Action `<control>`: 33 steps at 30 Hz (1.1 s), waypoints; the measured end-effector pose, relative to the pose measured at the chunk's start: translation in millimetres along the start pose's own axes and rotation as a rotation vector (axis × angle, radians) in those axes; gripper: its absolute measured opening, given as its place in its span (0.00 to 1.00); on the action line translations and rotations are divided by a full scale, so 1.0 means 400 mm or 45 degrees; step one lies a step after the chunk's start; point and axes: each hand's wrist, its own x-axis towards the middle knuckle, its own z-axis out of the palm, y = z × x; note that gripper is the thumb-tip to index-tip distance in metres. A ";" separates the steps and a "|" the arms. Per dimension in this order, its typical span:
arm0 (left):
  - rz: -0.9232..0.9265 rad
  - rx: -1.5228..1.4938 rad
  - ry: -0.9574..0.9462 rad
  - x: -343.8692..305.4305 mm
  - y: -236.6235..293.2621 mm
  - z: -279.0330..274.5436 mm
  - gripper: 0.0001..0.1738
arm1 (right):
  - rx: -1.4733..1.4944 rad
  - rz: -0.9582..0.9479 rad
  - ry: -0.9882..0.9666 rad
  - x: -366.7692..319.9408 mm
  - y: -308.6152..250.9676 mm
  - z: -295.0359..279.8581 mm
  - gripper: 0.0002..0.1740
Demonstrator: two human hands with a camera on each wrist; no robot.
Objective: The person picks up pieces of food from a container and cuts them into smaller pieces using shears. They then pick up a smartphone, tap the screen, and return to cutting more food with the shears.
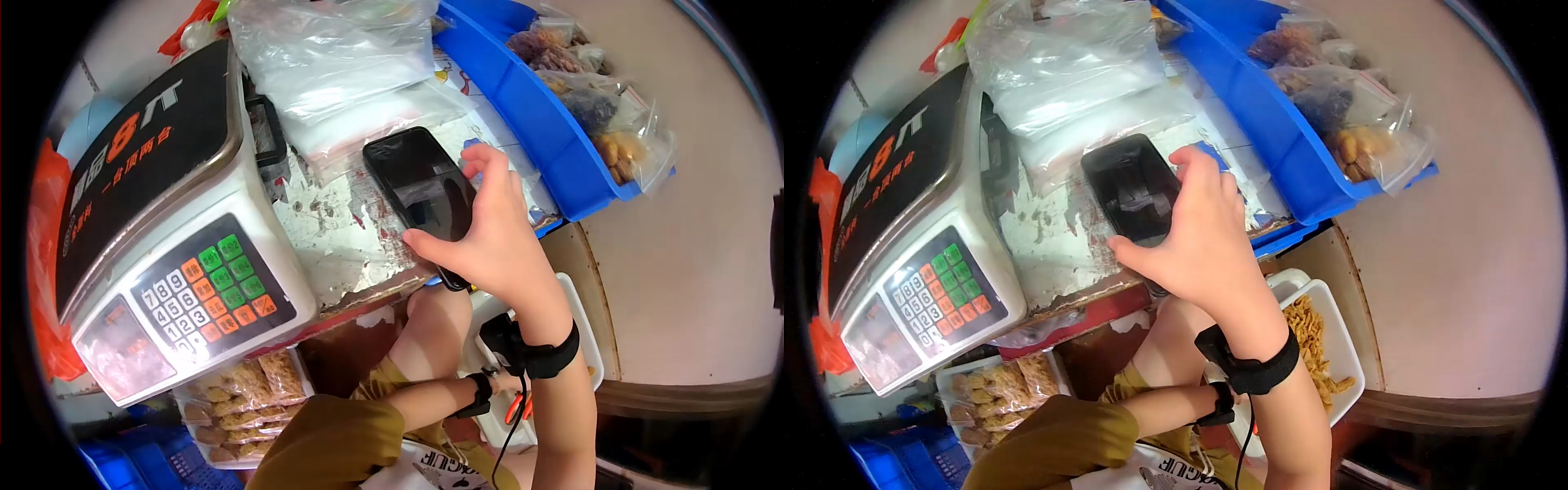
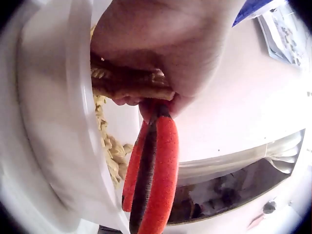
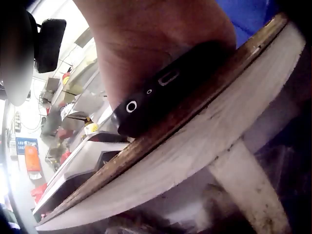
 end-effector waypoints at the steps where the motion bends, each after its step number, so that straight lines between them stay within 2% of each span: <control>1: 0.007 -0.005 0.004 0.003 -0.002 0.001 0.17 | -0.020 0.013 -0.011 0.002 -0.002 0.001 0.43; 10: 0.013 0.004 -0.014 -0.009 0.006 -0.005 0.18 | 0.047 0.010 -0.007 -0.001 -0.003 0.000 0.40; 14: 0.018 0.019 -0.007 -0.002 0.015 -0.003 0.18 | -0.104 -0.009 0.051 -0.022 -0.010 0.004 0.39; 18: 0.042 0.012 0.033 0.011 0.026 -0.003 0.18 | -0.089 -0.030 0.106 -0.027 -0.012 0.014 0.39; 29: 0.104 -0.010 0.087 0.033 0.039 -0.017 0.20 | -0.156 -0.122 0.092 -0.023 0.009 0.023 0.35; 33: 0.110 -0.016 0.110 0.023 0.038 -0.028 0.20 | 0.030 0.092 0.032 -0.027 -0.008 0.021 0.41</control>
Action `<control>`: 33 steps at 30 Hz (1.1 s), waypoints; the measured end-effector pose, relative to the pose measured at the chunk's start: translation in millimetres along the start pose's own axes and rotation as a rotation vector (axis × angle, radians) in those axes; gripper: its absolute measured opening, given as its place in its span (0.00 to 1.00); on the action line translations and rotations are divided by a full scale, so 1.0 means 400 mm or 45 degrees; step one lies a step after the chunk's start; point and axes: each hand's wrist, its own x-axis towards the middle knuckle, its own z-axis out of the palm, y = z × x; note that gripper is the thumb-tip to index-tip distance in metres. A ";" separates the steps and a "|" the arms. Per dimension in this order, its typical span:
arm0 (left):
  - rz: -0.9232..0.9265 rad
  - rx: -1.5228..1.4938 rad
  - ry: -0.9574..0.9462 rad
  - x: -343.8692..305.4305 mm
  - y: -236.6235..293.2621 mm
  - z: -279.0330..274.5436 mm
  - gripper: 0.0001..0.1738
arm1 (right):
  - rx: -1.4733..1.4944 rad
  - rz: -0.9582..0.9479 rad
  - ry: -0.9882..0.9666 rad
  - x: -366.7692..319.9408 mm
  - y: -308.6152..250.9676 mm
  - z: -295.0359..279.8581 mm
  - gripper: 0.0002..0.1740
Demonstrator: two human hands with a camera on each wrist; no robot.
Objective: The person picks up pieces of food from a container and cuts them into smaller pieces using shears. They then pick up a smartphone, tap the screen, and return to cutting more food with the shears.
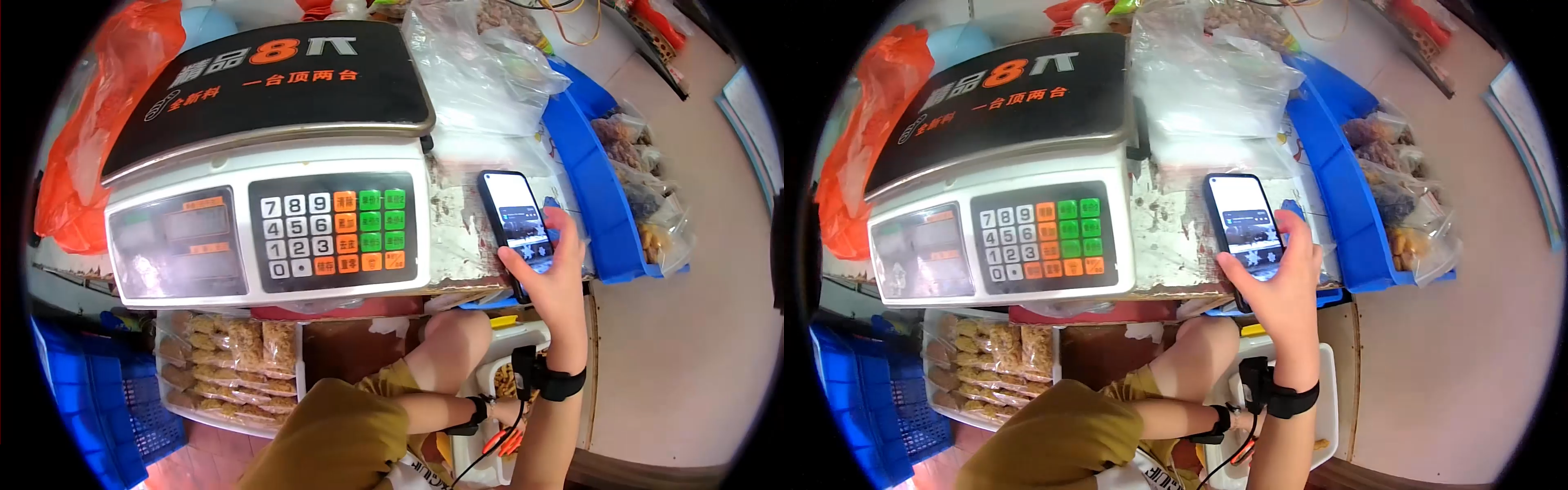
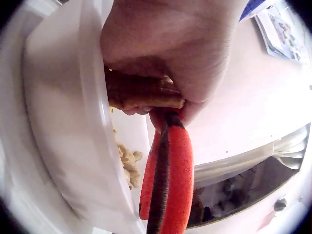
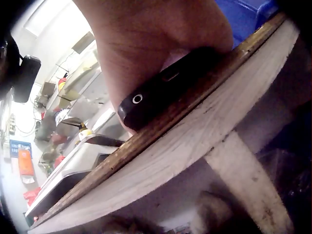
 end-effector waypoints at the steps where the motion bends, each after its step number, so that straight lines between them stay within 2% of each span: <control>1: -0.002 0.003 0.003 -0.001 -0.001 -0.001 0.20 | -0.010 0.005 0.001 0.000 -0.008 -0.002 0.41; 11: -0.024 0.012 -0.026 0.004 -0.009 0.023 0.21 | -0.083 -0.056 0.033 0.001 -0.004 -0.010 0.41; 16: -0.039 0.032 -0.044 0.000 -0.010 0.025 0.22 | -0.253 -0.111 -0.022 -0.008 -0.012 -0.040 0.32; 18: -0.043 0.040 -0.046 0.000 -0.006 0.020 0.22 | -0.091 -0.018 -0.021 -0.008 -0.010 -0.052 0.32; 20: -0.051 0.040 -0.047 -0.003 0.000 0.015 0.22 | 0.021 -0.091 -0.028 0.000 0.014 -0.043 0.33; 25: -0.120 0.068 -0.066 -0.016 0.040 -0.020 0.23 | -0.204 -0.147 -0.095 0.010 -0.008 -0.040 0.32; 26: -0.125 0.063 -0.050 0.004 -0.003 0.001 0.23 | -0.196 -0.159 -0.106 0.011 -0.007 -0.038 0.32; 28: 0.266 -0.493 0.056 0.088 -0.144 0.079 0.20 | -0.254 -0.192 -0.099 0.012 -0.005 -0.036 0.32; 29: 0.264 -0.202 0.116 0.099 -0.154 0.095 0.16 | -0.267 -0.185 -0.104 0.012 -0.007 -0.035 0.32; 30: 0.267 -0.202 0.123 0.086 -0.124 0.079 0.16 | -0.267 -0.191 -0.108 0.013 -0.007 -0.034 0.32; 32: 0.036 0.229 0.052 0.043 -0.033 0.034 0.13 | -0.254 -0.197 -0.094 0.014 -0.004 -0.033 0.31; 33: 0.038 0.229 0.055 0.051 -0.053 0.040 0.13 | -0.254 -0.199 -0.094 0.015 -0.005 -0.033 0.31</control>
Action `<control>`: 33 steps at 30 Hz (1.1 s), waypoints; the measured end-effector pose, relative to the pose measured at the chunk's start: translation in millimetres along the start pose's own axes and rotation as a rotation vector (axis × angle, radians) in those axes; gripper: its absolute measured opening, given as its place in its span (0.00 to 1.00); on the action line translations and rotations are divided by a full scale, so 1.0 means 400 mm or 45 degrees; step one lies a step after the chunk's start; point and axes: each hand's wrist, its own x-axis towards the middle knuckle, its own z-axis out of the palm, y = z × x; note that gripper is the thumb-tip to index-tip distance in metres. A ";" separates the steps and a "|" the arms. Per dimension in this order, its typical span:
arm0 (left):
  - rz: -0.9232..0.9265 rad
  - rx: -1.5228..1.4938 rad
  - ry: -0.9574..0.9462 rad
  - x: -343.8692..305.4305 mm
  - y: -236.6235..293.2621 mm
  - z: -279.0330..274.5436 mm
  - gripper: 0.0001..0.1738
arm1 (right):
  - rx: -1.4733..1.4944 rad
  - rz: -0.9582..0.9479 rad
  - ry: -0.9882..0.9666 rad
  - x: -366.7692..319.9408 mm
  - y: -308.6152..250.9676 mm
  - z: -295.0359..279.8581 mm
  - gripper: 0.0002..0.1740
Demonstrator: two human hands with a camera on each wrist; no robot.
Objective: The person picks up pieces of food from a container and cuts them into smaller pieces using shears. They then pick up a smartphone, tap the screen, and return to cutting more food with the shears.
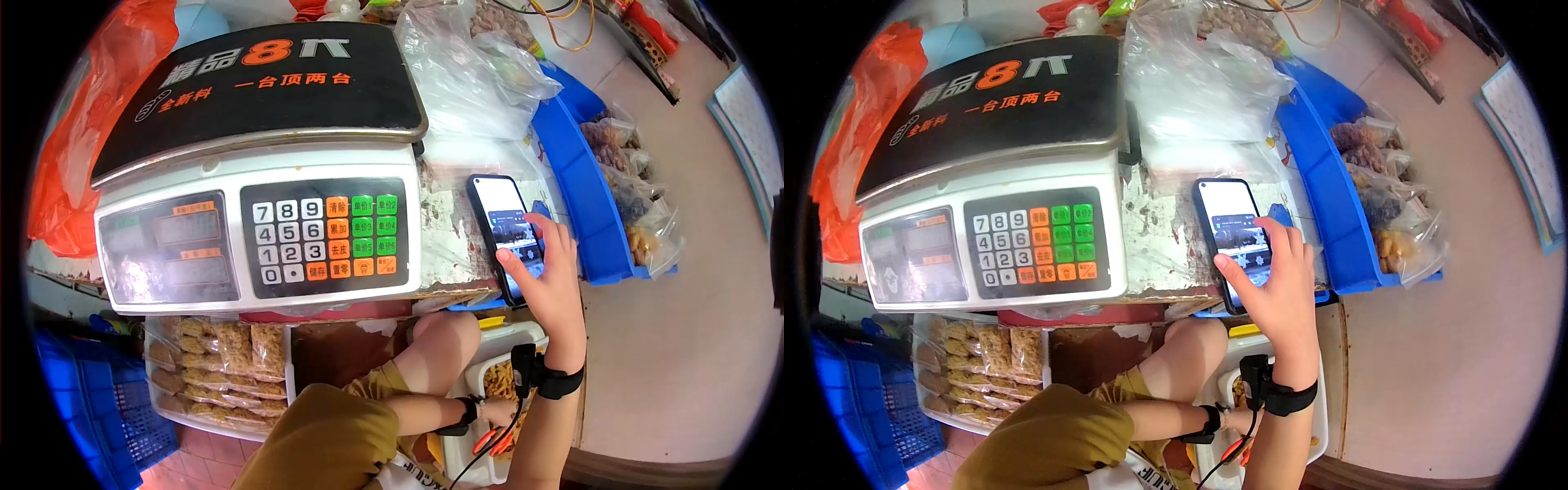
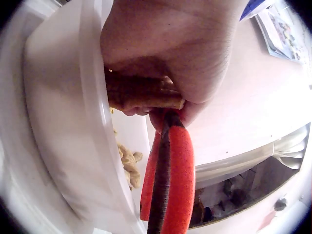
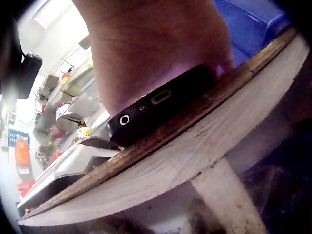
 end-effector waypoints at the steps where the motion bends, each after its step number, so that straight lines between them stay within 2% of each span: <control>1: 0.188 0.082 -0.002 0.012 -0.033 0.018 0.12 | -0.005 0.003 -0.013 0.001 -0.001 -0.001 0.31; 2: 0.376 0.164 -0.005 0.027 -0.061 0.038 0.11 | -0.009 0.007 -0.026 0.001 -0.003 -0.002 0.31; 3: 0.377 0.164 -0.004 0.016 -0.048 0.026 0.11 | -0.010 0.006 -0.025 0.001 -0.002 -0.002 0.31; 5: 0.192 0.082 -0.001 -0.040 0.024 -0.037 0.12 | -0.007 0.023 -0.033 0.001 -0.002 -0.002 0.31; 6: 0.190 0.085 0.003 -0.069 0.066 -0.072 0.12 | -0.004 0.018 -0.033 0.000 -0.006 -0.003 0.31; 8: -0.060 -0.093 -0.008 -0.120 0.124 -0.129 0.13 | 0.007 0.020 0.000 0.001 -0.016 -0.002 0.32; 9: -0.064 -0.091 -0.004 -0.095 0.084 -0.102 0.13 | 0.012 0.016 0.000 0.005 -0.017 0.003 0.32; 11: 0.291 0.130 -0.018 -0.011 -0.018 -0.005 0.14 | 0.054 -0.048 0.055 0.008 -0.008 0.010 0.35; 12: 0.096 -0.042 0.032 -0.019 0.006 -0.010 0.16 | 0.132 -0.014 0.055 0.014 -0.003 0.015 0.36; 13: 0.102 -0.041 0.013 0.002 -0.035 0.016 0.16 | 0.123 0.002 0.064 0.024 -0.009 0.014 0.36; 15: 0.322 -1.343 0.053 0.050 -0.154 0.110 0.20 | 0.216 0.064 0.006 0.033 -0.019 0.008 0.35; 16: 0.343 -1.443 0.069 0.030 -0.130 0.109 0.19 | 0.123 0.054 0.134 0.027 -0.016 0.017 0.34; 19: 0.070 -0.764 0.057 -0.035 -0.050 0.040 0.17 | 0.037 0.046 0.157 0.026 -0.003 0.005 0.37; 22: -0.108 -0.582 -0.003 -0.065 0.002 -0.025 0.15 | 0.029 0.161 0.253 0.003 -0.022 -0.011 0.37; 24: -0.216 -0.505 -0.074 -0.073 0.035 -0.060 0.14 | -0.103 0.063 0.392 -0.032 -0.006 0.000 0.44; 25: -0.265 -0.462 -0.102 -0.070 0.058 -0.076 0.13 | -0.072 0.054 0.515 -0.063 -0.011 -0.020 0.43; 27: -0.350 -0.430 -0.136 -0.068 0.101 -0.087 0.12 | 0.003 0.092 0.592 -0.153 -0.012 -0.076 0.38; 30: -0.222 -0.590 0.030 -0.045 0.083 -0.093 0.15 | -0.011 0.255 0.439 -0.343 0.042 -0.173 0.27; 32: -0.137 -0.714 0.121 -0.047 0.073 -0.094 0.17 | -0.111 0.531 0.406 -0.501 0.109 -0.178 0.22; 33: -0.103 -0.771 0.161 -0.048 0.072 -0.094 0.18 | -0.182 0.743 0.294 -0.583 0.129 -0.181 0.21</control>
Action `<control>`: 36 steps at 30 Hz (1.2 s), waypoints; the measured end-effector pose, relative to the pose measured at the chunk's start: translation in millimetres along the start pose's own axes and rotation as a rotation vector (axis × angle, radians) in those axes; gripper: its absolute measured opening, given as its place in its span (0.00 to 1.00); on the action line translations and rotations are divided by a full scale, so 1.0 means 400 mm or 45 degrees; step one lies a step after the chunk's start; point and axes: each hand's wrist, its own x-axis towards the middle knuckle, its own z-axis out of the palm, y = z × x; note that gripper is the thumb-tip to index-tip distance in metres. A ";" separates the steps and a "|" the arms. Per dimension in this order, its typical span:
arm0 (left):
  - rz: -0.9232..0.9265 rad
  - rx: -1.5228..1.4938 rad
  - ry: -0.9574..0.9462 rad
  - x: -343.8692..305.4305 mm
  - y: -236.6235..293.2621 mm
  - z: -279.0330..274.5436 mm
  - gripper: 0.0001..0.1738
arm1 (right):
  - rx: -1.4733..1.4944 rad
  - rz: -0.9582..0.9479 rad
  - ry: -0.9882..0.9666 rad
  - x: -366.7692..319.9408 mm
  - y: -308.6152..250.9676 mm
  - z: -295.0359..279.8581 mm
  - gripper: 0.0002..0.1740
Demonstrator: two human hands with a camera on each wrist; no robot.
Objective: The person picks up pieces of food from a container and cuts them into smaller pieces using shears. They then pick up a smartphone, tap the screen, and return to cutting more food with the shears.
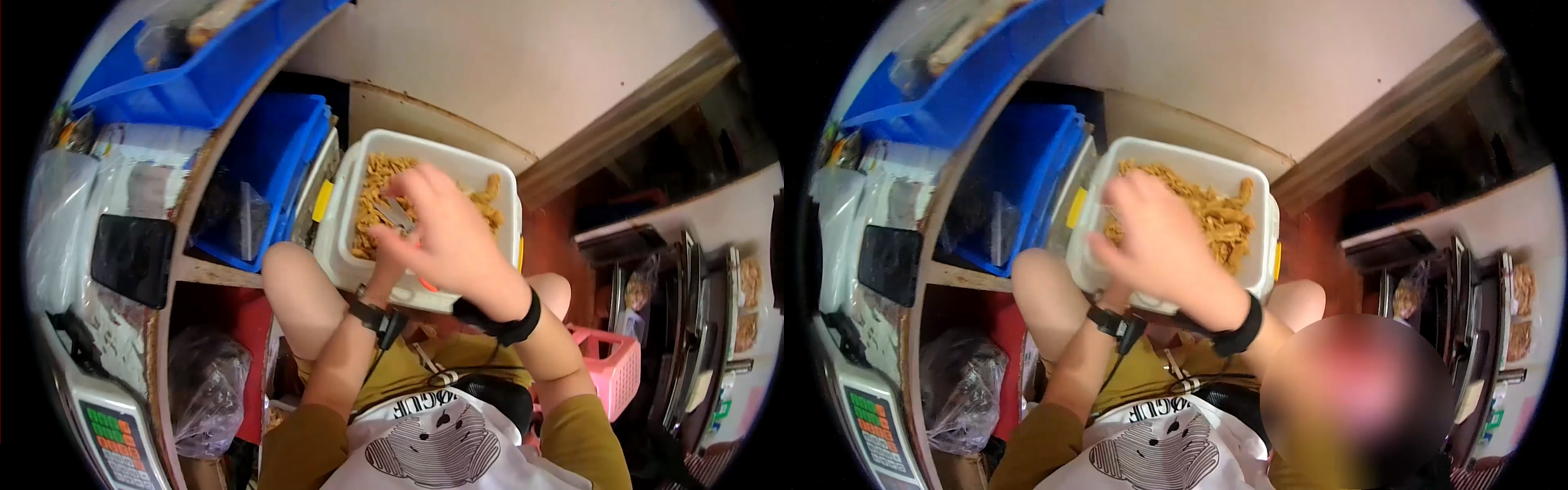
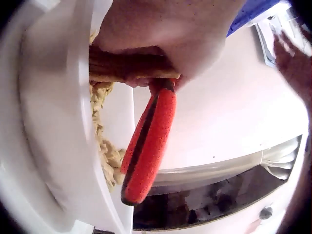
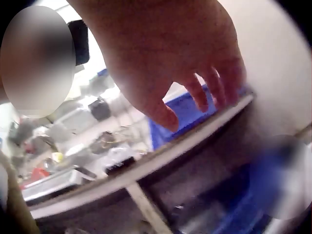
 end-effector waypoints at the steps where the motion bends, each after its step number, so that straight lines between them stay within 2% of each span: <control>1: 0.061 -0.050 0.031 -0.003 -0.002 0.006 0.18 | -0.061 0.136 -0.025 -0.060 0.061 0.004 0.20; 2: -0.003 -0.064 0.044 -0.013 0.023 0.009 0.19 | -0.037 0.260 -0.094 -0.115 0.104 0.008 0.20; 3: -0.176 -0.074 0.054 -0.037 0.086 0.017 0.19 | -0.041 0.298 -0.079 -0.172 0.140 0.024 0.21; 4: -0.200 -0.070 0.049 -0.045 0.093 0.022 0.19 | -0.032 0.320 -0.086 -0.220 0.157 0.037 0.21; 6: 0.018 0.070 0.040 -0.061 0.092 0.022 0.20 | 0.050 0.444 -0.034 -0.309 0.172 0.061 0.25; 7: -0.117 0.159 -0.070 -0.069 0.098 0.010 0.12 | 0.071 0.470 -0.045 -0.342 0.178 0.073 0.29; 8: -0.137 0.171 -0.077 -0.080 0.096 0.023 0.12 | 0.085 0.491 -0.044 -0.368 0.195 0.087 0.29; 10: -0.039 0.192 -0.012 -0.099 0.105 0.053 0.18 | 0.078 0.504 -0.001 -0.395 0.211 0.106 0.29; 11: 0.043 0.244 -0.039 -0.104 0.116 0.063 0.16 | 0.102 0.550 -0.041 -0.399 0.222 0.111 0.32; 14: -0.012 0.366 -0.147 -0.095 0.089 0.059 0.13 | 0.342 0.624 -0.029 -0.406 0.259 0.144 0.35; 15: 0.053 0.331 -0.120 -0.098 0.099 0.079 0.12 | 0.394 0.648 0.028 -0.411 0.270 0.161 0.36; 16: 0.041 0.342 -0.122 -0.100 0.095 0.092 0.12 | 0.407 0.658 0.030 -0.415 0.280 0.169 0.36; 18: 0.175 0.450 -0.176 -0.103 0.088 0.106 0.13 | 0.476 0.663 -0.027 -0.418 0.297 0.187 0.33; 19: 0.061 0.565 -0.274 -0.109 0.107 0.108 0.14 | 0.489 0.670 -0.028 -0.426 0.316 0.206 0.33; 20: 0.050 0.573 -0.274 -0.110 0.114 0.111 0.14 | 0.490 0.663 0.040 -0.440 0.343 0.230 0.31; 22: 0.288 0.752 -0.482 -0.111 0.117 0.115 0.17 | 0.496 0.664 0.105 -0.445 0.366 0.238 0.30; 23: 0.183 0.632 -0.566 -0.110 0.119 0.112 0.17 | 0.592 0.703 0.147 -0.449 0.375 0.234 0.26; 24: 0.173 0.632 -0.568 -0.106 0.118 0.106 0.17 | 0.687 0.743 0.189 -0.449 0.381 0.226 0.23; 26: -0.137 0.116 -0.721 -0.091 0.113 0.087 0.12 | 0.781 0.791 0.227 -0.456 0.401 0.217 0.21; 27: -0.277 0.178 -0.830 -0.081 0.103 0.078 0.08 | 1.012 0.814 0.359 -0.459 0.414 0.213 0.19; 28: -0.282 0.174 -0.830 -0.076 0.087 0.079 0.08 | 1.242 0.831 0.493 -0.462 0.427 0.210 0.18; 30: 0.097 0.688 -1.018 -0.071 0.070 0.085 0.17 | 1.308 0.893 0.552 -0.473 0.451 0.204 0.17; 32: 0.096 0.731 -1.058 -0.073 0.082 0.082 0.17 | 1.254 0.935 0.597 -0.492 0.472 0.211 0.13; 34: 0.097 0.772 -1.098 -0.076 0.104 0.080 0.18 | 1.257 0.947 0.576 -0.491 0.471 0.210 0.14; 36: 0.340 0.930 -1.270 -0.074 0.116 0.066 0.21 | 1.359 0.973 0.660 -0.484 0.467 0.210 0.14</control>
